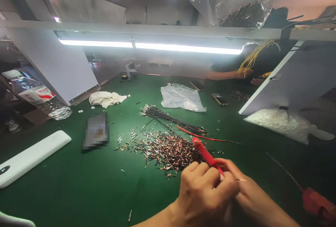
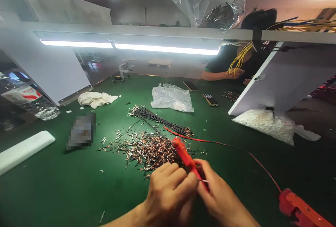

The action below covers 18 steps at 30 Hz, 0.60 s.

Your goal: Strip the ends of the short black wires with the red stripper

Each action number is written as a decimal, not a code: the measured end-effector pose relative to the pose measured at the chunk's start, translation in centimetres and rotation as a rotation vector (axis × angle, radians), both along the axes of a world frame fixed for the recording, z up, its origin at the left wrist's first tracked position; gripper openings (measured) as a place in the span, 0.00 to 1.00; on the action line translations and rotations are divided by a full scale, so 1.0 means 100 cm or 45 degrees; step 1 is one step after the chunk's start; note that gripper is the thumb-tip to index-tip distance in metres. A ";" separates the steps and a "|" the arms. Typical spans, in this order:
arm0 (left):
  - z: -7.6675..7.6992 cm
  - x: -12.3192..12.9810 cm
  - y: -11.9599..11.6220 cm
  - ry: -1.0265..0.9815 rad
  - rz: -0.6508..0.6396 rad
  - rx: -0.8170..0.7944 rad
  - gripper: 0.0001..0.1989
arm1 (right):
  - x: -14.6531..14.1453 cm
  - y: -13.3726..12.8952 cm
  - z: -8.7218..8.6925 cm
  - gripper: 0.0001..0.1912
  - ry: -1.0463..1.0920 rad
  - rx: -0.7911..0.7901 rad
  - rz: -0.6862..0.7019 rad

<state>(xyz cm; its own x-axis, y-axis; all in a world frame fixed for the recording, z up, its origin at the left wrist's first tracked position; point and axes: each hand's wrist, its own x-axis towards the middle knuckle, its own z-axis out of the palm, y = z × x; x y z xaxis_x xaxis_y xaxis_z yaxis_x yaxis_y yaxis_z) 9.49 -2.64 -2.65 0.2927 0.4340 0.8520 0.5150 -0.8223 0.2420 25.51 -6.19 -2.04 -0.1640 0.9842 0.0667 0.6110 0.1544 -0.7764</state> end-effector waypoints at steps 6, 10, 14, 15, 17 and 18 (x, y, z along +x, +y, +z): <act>-0.013 -0.019 0.015 -0.158 0.106 -0.215 0.08 | 0.005 0.027 -0.009 0.19 1.187 -0.618 -0.217; -0.023 -0.024 0.023 -0.222 0.151 -0.279 0.05 | -0.012 0.022 -0.008 0.13 1.483 -0.637 -0.105; -0.024 -0.021 0.017 -0.191 0.103 -0.415 0.04 | -0.027 0.031 -0.004 0.10 1.640 -0.711 -0.047; -0.023 -0.020 0.015 -0.158 0.088 -0.458 0.05 | -0.029 0.034 -0.003 0.11 1.593 -0.714 -0.085; -0.021 -0.018 0.013 -0.066 0.121 -0.538 0.11 | -0.033 0.041 -0.003 0.15 1.515 -0.680 -0.182; -0.020 -0.018 0.013 0.002 0.161 -0.583 0.13 | -0.035 0.044 -0.003 0.16 1.492 -0.663 -0.200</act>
<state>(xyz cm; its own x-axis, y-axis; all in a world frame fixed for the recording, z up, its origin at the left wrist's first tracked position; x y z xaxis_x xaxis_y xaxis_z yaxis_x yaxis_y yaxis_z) 7.65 -1.33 -4.63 0.2146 0.7970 0.5645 0.6050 -0.5622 0.5638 22.01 -1.75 -2.39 -0.1493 0.9410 -0.3038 -0.4874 -0.3373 -0.8054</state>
